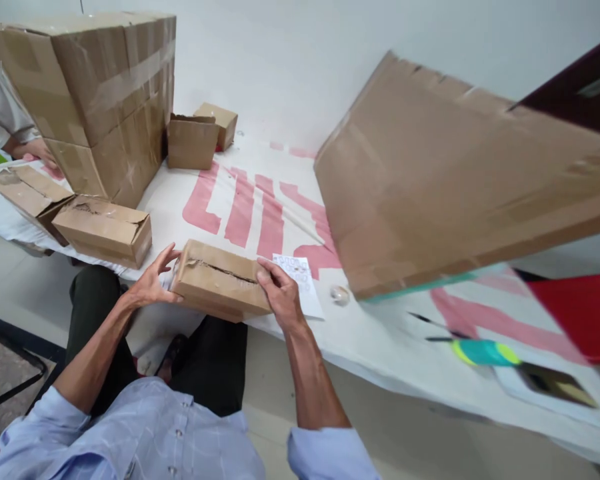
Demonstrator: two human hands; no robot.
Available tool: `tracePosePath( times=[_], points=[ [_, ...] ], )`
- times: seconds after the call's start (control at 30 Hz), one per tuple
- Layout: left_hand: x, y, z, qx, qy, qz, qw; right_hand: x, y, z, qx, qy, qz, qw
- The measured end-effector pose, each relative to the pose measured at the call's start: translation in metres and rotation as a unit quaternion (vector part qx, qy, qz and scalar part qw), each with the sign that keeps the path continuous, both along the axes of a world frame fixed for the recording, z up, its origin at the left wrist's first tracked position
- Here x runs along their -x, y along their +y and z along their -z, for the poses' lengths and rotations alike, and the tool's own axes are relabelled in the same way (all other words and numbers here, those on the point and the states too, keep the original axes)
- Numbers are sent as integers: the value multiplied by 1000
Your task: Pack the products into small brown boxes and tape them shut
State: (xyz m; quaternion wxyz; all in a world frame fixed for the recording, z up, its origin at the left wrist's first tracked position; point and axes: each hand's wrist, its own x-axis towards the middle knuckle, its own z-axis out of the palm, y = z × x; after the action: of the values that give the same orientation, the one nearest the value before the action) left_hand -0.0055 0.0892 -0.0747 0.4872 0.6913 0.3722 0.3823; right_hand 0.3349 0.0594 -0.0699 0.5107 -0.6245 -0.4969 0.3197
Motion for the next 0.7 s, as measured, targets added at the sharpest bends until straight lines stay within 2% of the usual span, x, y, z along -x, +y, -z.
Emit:
tracePosePath(
  times=[0.2, 0.33, 0.47, 0.6, 0.7],
  points=[
    [-15, -23, -35, -97, 25, -40, 994, -11, 2, 10, 14, 18, -6, 1000],
    [-12, -31, -42, -131, 60, -60, 988, -6, 4, -1, -23, -59, -41, 997],
    [-5, -36, -41, -135, 68, -82, 985, 12, 1, -31, -110, -154, -57, 980],
    [-3, -40, -43, -139, 69, -98, 983, 42, -14, -70, -212, -235, -96, 944],
    [-7, -42, -51, -147, 95, -111, 978, 64, -30, -99, -268, -274, -126, 915]
  ],
)
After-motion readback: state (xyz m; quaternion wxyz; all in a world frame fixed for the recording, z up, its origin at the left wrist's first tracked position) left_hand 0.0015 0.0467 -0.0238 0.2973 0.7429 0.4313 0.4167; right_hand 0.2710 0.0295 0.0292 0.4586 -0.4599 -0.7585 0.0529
